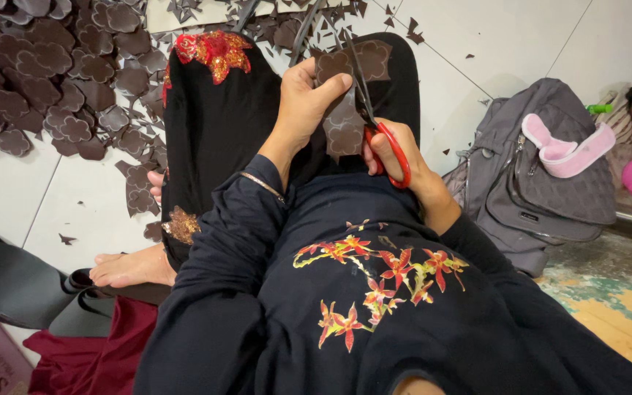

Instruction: The person sits on the floor and uses red-handled scissors to cut flower-shaped pieces from a sheet of brown patterned material. They hold the material in their left hand and cut along the outlines with their right hand, dropping the finished shapes onto a pile on the floor.

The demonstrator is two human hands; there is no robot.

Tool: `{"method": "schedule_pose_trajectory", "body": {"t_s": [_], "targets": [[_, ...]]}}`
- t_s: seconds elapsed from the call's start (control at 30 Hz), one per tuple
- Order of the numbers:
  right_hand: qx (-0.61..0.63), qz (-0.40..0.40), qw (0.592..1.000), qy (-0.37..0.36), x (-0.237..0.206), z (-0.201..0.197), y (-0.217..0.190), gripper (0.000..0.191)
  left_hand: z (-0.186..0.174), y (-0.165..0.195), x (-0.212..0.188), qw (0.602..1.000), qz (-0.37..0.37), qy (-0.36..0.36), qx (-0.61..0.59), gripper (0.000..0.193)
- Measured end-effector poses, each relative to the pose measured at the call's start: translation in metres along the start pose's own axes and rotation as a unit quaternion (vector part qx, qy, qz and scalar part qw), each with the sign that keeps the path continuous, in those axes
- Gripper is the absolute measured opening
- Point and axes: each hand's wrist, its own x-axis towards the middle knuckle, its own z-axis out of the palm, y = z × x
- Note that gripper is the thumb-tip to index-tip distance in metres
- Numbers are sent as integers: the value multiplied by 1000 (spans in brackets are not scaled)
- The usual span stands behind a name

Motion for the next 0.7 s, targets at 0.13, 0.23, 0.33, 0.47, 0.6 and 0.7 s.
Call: {"method": "schedule_pose_trajectory", "body": {"t_s": [0.13,0.23,0.33,0.47,0.6,0.7], "targets": [[18,17,1000,6,1,0,4,76,-1,1,0,1000,6,0,12,9],[23,23,999,6,2,-1,5,76,-2,1,1,1000,5,2,13,9],[24,25,999,8,1,1,4,76,-3,1,1,1000,6,0,5,9],[41,44,998,14,0,2,2,77,-4,0,2,1000,1,-3,1,9],[49,29,998,-11,-1,0,4,76,-7,-3,4,1000,-1,-23,-1,9],[104,89,991,-8,-2,-2,5,72,-8,-4,5,999,-4,-43,-6,8]]}}
